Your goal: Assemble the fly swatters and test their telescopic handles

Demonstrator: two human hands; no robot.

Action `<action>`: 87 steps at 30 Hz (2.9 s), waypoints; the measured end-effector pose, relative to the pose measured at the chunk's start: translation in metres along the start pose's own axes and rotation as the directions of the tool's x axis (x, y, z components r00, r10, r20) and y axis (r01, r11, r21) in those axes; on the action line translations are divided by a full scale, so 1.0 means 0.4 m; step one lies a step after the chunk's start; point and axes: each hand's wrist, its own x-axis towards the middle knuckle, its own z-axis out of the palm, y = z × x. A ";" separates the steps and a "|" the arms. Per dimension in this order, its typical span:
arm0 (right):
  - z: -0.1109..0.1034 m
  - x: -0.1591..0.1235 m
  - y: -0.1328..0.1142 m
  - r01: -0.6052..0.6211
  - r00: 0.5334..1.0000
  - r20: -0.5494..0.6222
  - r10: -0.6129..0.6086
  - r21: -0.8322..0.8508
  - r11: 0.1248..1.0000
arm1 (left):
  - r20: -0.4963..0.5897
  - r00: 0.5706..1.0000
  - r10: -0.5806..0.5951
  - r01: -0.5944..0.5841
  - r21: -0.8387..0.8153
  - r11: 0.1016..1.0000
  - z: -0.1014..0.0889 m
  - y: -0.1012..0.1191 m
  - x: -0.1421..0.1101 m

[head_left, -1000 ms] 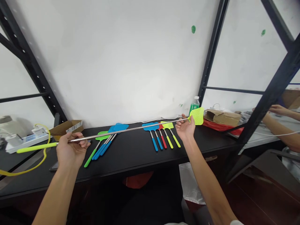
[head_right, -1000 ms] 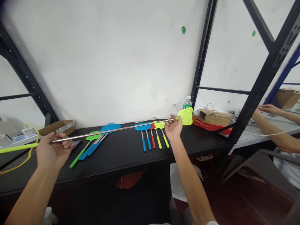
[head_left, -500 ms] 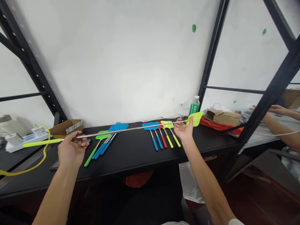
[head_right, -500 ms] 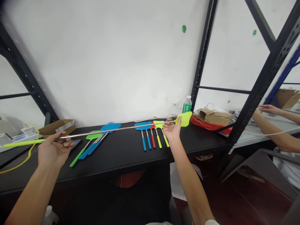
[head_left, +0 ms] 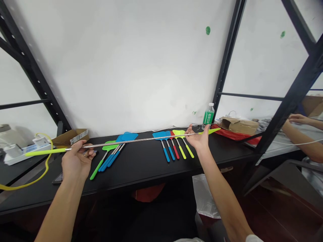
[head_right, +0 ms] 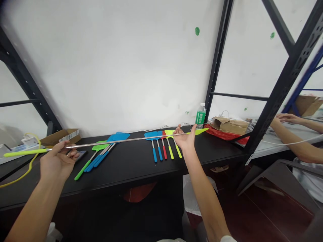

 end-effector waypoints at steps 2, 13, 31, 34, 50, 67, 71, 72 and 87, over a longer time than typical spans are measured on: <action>0.002 -0.003 -0.004 0.011 1.000 -0.015 -0.011 0.024 1.000 | 0.006 1.000 -0.002 0.002 0.005 1.000 -0.004 0.000 0.004; -0.007 0.007 -0.007 0.056 0.994 -0.107 -0.028 0.268 0.962 | -0.035 0.999 -0.034 0.031 -0.061 0.998 -0.004 0.003 0.012; -0.023 0.010 -0.077 0.387 0.884 -0.301 -0.358 0.040 0.921 | -0.138 0.987 0.079 -0.089 -0.064 0.994 -0.024 0.034 0.010; -0.021 0.009 -0.072 0.408 0.876 -0.291 -0.386 0.018 0.913 | -0.186 0.980 0.071 -0.063 0.049 0.997 -0.023 0.031 0.011; -0.027 0.008 -0.077 0.467 0.848 -0.253 -0.466 -0.061 0.882 | -0.034 0.986 0.163 -0.159 0.097 0.983 0.009 0.013 -0.024; 0.024 -0.013 0.016 0.431 0.868 -0.200 -0.455 -0.154 0.889 | 0.117 0.991 0.061 -0.071 0.089 0.993 0.071 -0.048 -0.072; 0.029 -0.015 0.034 0.418 0.876 -0.203 -0.438 -0.134 0.898 | 0.114 0.992 0.063 -0.073 0.086 0.994 0.077 -0.052 -0.073; 0.029 -0.015 0.037 0.417 0.877 -0.203 -0.435 -0.126 0.900 | 0.110 0.992 0.069 -0.078 0.083 0.994 0.077 -0.050 -0.074; 0.067 -0.054 0.116 0.382 0.914 -0.099 -0.395 -0.122 0.916 | 0.267 0.963 -0.033 -0.014 0.174 0.985 0.132 -0.139 -0.144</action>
